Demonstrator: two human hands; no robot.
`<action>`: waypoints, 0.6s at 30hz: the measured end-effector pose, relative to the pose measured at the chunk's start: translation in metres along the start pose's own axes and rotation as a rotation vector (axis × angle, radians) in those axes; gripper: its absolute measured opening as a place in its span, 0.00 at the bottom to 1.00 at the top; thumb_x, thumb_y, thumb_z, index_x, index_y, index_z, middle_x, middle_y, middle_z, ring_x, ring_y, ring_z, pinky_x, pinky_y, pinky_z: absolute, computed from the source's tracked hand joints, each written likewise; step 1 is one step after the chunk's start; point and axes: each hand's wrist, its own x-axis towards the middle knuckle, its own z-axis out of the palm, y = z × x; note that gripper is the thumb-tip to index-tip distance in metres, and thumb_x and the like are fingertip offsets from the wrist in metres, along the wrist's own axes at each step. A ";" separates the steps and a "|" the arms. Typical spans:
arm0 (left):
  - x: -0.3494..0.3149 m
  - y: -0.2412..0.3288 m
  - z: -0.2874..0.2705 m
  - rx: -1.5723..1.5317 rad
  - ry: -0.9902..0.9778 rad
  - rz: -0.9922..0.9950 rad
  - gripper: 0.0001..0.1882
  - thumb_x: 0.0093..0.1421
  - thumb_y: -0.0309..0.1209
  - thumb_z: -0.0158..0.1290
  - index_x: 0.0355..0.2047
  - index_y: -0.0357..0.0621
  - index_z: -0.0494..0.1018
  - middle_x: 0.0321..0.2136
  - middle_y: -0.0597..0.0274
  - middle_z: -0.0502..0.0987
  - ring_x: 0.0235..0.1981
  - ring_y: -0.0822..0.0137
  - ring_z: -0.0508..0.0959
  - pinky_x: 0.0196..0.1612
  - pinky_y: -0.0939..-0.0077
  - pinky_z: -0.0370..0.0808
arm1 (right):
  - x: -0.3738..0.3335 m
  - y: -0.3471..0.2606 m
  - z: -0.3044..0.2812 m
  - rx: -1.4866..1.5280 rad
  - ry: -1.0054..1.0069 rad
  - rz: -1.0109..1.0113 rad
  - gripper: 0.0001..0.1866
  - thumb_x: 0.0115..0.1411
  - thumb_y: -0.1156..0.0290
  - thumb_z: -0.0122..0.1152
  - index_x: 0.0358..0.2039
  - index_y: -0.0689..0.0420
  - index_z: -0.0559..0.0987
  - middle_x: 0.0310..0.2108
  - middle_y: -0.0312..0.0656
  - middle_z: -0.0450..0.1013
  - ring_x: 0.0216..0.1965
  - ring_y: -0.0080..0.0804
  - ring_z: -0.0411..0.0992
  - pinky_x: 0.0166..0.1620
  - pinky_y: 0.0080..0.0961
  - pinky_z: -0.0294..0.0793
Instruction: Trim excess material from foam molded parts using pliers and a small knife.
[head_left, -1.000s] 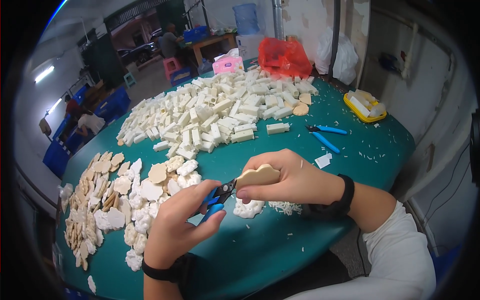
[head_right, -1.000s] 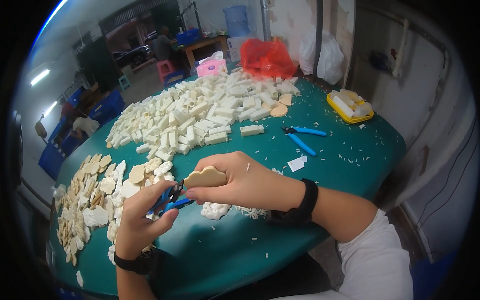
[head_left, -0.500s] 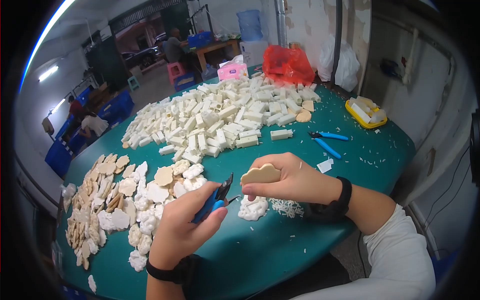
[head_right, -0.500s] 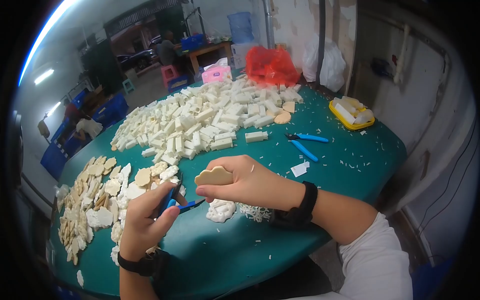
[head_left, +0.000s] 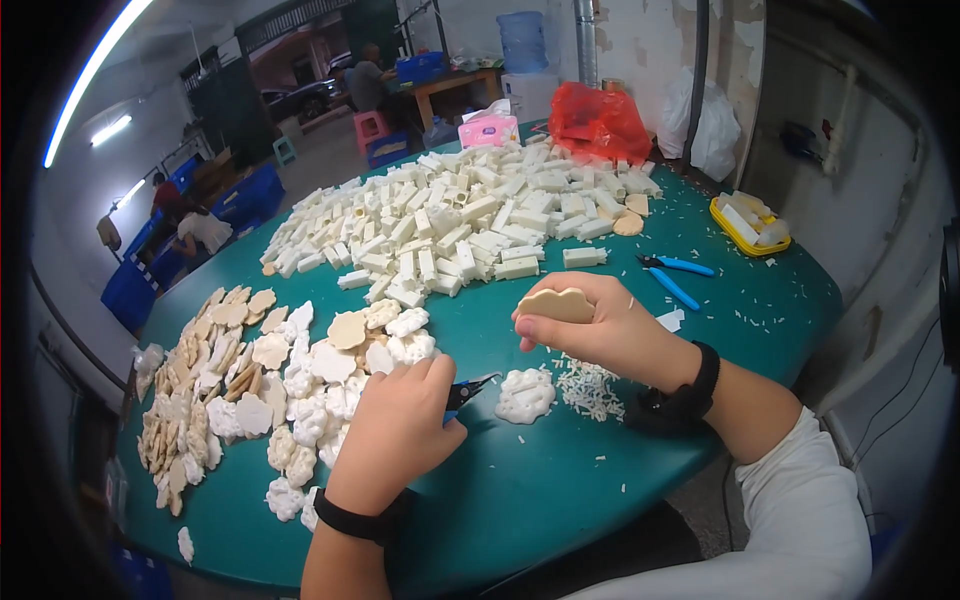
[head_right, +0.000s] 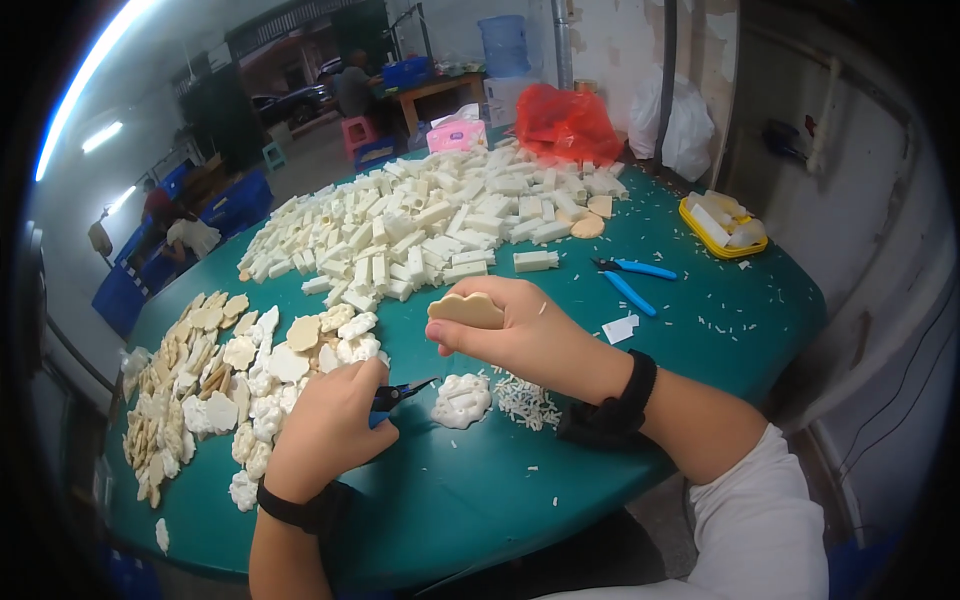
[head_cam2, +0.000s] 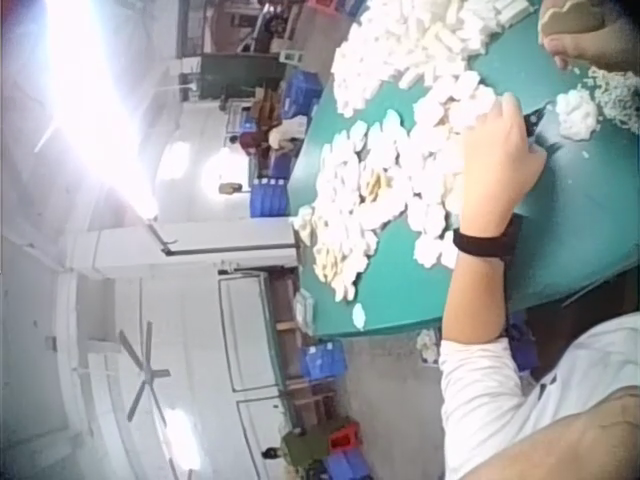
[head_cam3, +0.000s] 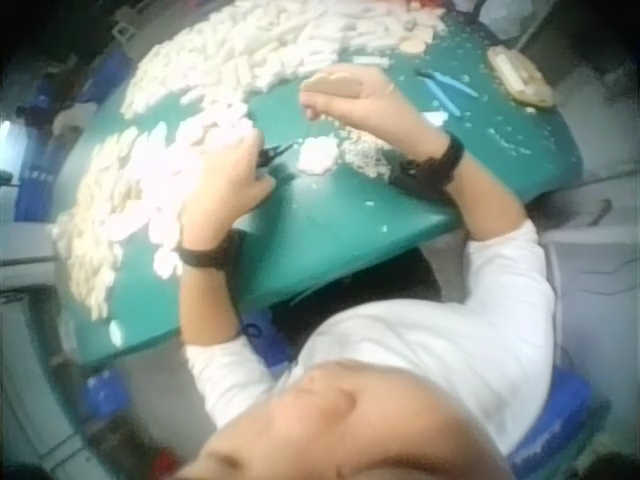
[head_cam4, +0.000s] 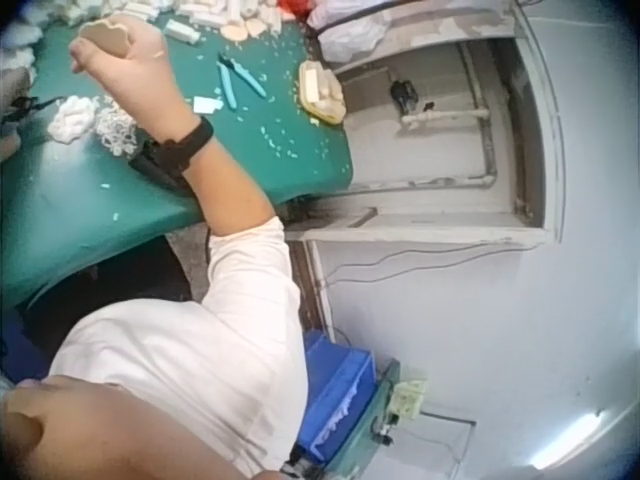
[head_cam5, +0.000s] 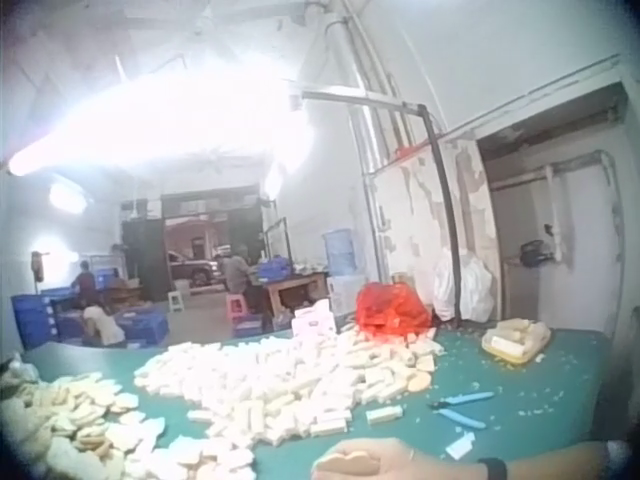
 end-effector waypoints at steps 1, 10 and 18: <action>0.000 -0.002 0.001 0.003 0.000 0.001 0.17 0.44 0.26 0.60 0.33 0.40 0.66 0.28 0.54 0.75 0.33 0.49 0.78 0.34 0.58 0.70 | 0.000 0.001 0.000 0.008 0.003 -0.023 0.12 0.66 0.64 0.65 0.43 0.59 0.80 0.36 0.37 0.79 0.38 0.21 0.78 0.42 0.20 0.76; 0.003 -0.029 0.009 0.004 -0.072 0.067 0.19 0.49 0.28 0.62 0.41 0.41 0.70 0.30 0.50 0.79 0.34 0.47 0.80 0.37 0.57 0.77 | 0.001 0.003 0.003 -0.009 0.028 -0.067 0.18 0.69 0.53 0.61 0.44 0.56 0.78 0.34 0.32 0.78 0.28 0.11 0.67 0.28 0.12 0.66; 0.003 -0.026 0.002 -0.128 -0.006 -0.006 0.19 0.48 0.29 0.62 0.41 0.41 0.70 0.27 0.49 0.79 0.32 0.45 0.80 0.35 0.56 0.76 | 0.005 0.012 0.003 -0.104 0.144 -0.078 0.14 0.62 0.64 0.70 0.44 0.56 0.79 0.39 0.33 0.77 0.39 0.17 0.73 0.41 0.18 0.74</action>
